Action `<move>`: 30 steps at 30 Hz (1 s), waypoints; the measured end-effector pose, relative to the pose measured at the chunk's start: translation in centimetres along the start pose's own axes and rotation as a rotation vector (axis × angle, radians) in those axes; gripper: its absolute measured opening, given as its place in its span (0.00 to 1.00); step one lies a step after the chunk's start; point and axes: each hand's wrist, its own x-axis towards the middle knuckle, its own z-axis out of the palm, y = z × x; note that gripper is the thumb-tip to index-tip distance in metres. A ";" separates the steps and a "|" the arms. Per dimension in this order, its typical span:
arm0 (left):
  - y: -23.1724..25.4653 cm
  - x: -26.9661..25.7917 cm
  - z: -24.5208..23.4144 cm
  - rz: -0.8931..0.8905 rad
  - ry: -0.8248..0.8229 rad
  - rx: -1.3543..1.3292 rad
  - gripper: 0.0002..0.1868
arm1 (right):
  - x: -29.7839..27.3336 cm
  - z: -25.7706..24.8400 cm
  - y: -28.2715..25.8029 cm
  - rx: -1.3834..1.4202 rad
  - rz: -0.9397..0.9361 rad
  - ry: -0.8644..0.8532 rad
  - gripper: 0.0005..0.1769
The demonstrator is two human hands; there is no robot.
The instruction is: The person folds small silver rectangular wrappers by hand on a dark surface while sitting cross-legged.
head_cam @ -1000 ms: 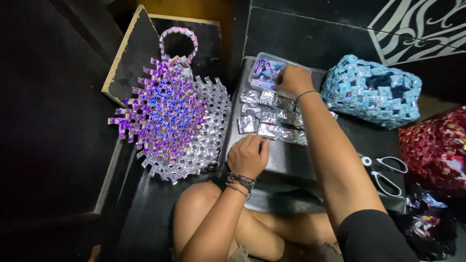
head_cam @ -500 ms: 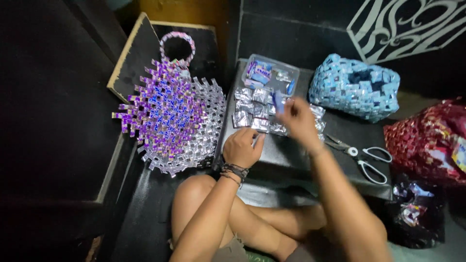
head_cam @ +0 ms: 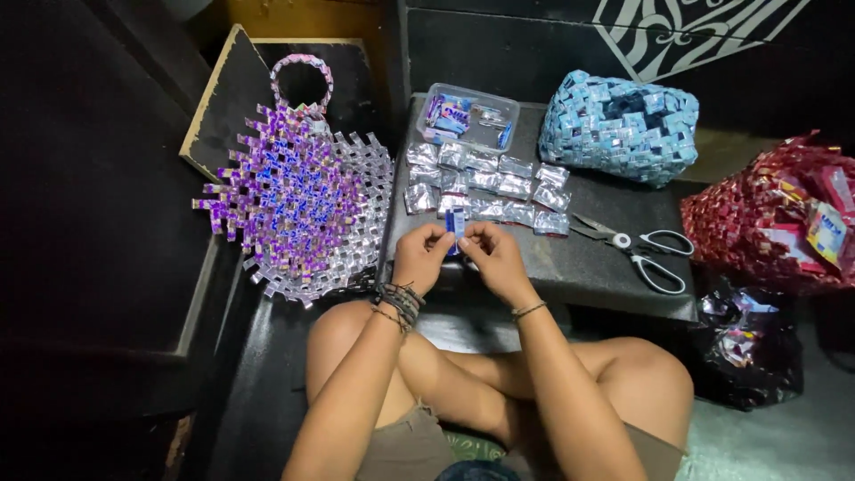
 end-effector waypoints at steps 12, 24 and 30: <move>1.3 0.1 -0.6 -0.037 -0.030 -0.048 0.07 | -0.1 -0.1 0.2 0.099 -0.047 0.042 0.03; 2.4 1.9 -1.6 0.013 0.284 -0.221 0.05 | 15.4 -6.3 -4.5 -0.631 -0.148 0.396 0.03; 4.4 2.7 -0.7 0.139 0.377 -0.094 0.06 | 21.1 -5.1 -5.8 -1.208 -0.123 0.182 0.05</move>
